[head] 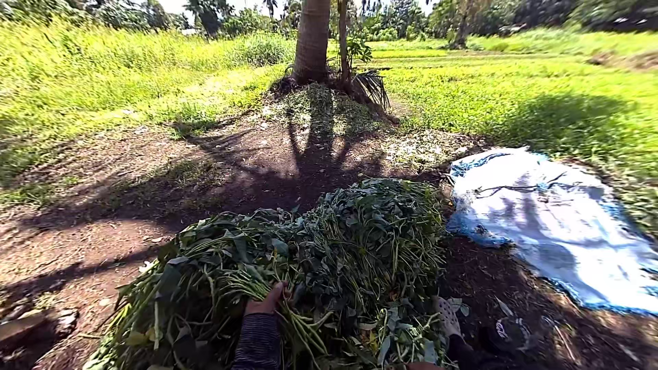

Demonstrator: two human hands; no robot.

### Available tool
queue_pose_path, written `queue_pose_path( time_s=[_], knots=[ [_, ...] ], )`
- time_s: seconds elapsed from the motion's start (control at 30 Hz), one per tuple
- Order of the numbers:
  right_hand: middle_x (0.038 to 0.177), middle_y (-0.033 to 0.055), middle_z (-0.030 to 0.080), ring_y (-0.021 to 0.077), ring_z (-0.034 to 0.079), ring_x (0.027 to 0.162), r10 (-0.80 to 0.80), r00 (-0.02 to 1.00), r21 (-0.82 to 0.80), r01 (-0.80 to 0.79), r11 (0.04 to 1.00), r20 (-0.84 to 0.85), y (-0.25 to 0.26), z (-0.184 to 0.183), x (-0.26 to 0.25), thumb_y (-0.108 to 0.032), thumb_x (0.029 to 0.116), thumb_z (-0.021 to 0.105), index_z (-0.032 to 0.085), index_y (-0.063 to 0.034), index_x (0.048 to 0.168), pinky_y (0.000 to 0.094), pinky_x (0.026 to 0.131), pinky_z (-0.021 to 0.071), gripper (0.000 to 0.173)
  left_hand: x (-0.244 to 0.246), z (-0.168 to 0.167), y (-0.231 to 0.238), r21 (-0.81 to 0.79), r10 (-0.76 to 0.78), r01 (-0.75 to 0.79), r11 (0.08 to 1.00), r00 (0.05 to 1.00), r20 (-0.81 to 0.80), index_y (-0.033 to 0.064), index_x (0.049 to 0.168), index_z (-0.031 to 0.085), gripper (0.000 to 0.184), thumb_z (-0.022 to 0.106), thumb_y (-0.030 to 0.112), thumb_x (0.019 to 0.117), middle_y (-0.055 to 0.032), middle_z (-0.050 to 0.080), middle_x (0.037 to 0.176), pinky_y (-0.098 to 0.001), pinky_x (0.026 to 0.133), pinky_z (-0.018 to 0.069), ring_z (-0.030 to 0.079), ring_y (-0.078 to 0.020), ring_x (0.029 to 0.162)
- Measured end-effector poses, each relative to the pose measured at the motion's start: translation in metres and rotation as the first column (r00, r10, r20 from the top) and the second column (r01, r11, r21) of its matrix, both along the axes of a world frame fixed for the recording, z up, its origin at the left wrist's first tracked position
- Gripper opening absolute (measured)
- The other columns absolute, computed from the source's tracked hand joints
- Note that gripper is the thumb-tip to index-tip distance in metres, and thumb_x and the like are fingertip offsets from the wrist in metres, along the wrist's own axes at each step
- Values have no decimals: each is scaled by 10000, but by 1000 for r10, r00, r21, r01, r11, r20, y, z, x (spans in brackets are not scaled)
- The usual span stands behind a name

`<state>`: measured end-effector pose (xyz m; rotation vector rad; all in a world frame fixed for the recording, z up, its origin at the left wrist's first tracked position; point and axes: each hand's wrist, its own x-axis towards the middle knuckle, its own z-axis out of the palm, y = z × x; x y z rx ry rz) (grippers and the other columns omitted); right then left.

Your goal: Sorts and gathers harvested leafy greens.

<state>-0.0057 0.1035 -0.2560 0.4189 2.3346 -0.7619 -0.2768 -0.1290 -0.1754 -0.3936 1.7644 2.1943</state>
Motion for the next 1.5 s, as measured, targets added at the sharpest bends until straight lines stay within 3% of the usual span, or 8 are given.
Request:
queue_pose_path(
  time_s=[0.33, 0.43, 0.6, 0.7, 0.83, 1.17, 1.33, 1.5],
  knots=[
    [1621, 169, 377, 215, 687, 957, -438, 748, -520, 146, 842, -500, -4, 100, -139, -374, 907, 760, 223, -97, 1639, 433, 813, 578, 949, 39, 2, -9, 381, -661, 608, 696, 750, 12, 97, 1039, 548, 231, 681, 121, 852, -60, 719, 845, -239, 456, 532, 648, -102, 556],
    [1271, 195, 667, 270, 699, 1023, -430, 822, -582, 154, 799, -373, -25, 105, -150, -176, 1005, 667, 533, -3, 1440, 457, 911, 572, 487, 43, -2, -16, 399, -740, 672, 624, 673, 24, 112, 1025, 564, 286, 764, 158, 826, -64, 721, 840, -254, 463, 536, 647, -114, 549],
    [1059, 231, 721, 349, 719, 930, -173, 942, -301, 83, 950, -287, -2, 19, -113, -220, 1049, 572, 670, 41, 1217, 552, 923, 555, 325, 13, 7, -57, 499, -666, 596, 629, 745, -50, 164, 957, 688, 207, 840, 212, 825, -43, 711, 855, -246, 480, 550, 645, -99, 573],
    [1219, 195, 703, 357, 707, 1047, 121, 987, -289, -87, 954, 104, 25, -21, -79, -314, 1008, 661, 625, -76, 1382, 590, 916, 553, 445, 2, 20, -74, 452, -499, 464, 762, 865, -46, 158, 1026, 587, 100, 495, 125, 1007, -22, 713, 887, -240, 545, 571, 670, -95, 642],
    [1292, 206, 669, 363, 688, 1110, -240, 971, -171, 238, 956, 8, 86, -3, -116, -338, 1029, 627, 597, -43, 1393, 578, 980, 534, 469, -9, 4, -64, 447, -218, 191, 874, 976, 10, 110, 994, 632, 403, 252, 168, 1113, -6, 722, 765, -242, 658, 624, 720, -94, 686],
    [1511, 195, 517, 406, 469, 1410, -486, 842, 177, 528, 831, -235, 112, -64, -258, -291, 1014, 605, 497, -117, 1505, 622, 1146, 364, 532, -7, -22, -40, 453, -229, 224, 863, 972, -46, 93, 1150, 574, 237, 495, -54, 981, -33, 765, 965, -337, 812, 641, 761, -181, 882],
    [1352, 258, 623, 380, 582, 1305, -424, 883, -46, 424, 904, -203, 86, -59, -216, -260, 1050, 565, 567, 20, 1391, 536, 1150, 410, 441, -15, -19, -50, 419, -180, 150, 896, 983, 35, 68, 1208, 560, 285, 485, -88, 982, -69, 762, 958, -425, 836, 647, 765, -251, 909],
    [1215, 217, 690, 356, 696, 1061, 249, 934, -404, -130, 906, 258, 72, -19, -144, -303, 1034, 622, 628, -8, 1338, 598, 946, 532, 423, -5, -13, -49, 358, -153, 126, 925, 987, 48, 55, 1175, 556, 250, 502, -94, 981, -70, 751, 943, -421, 799, 654, 763, -245, 875]
  ],
)
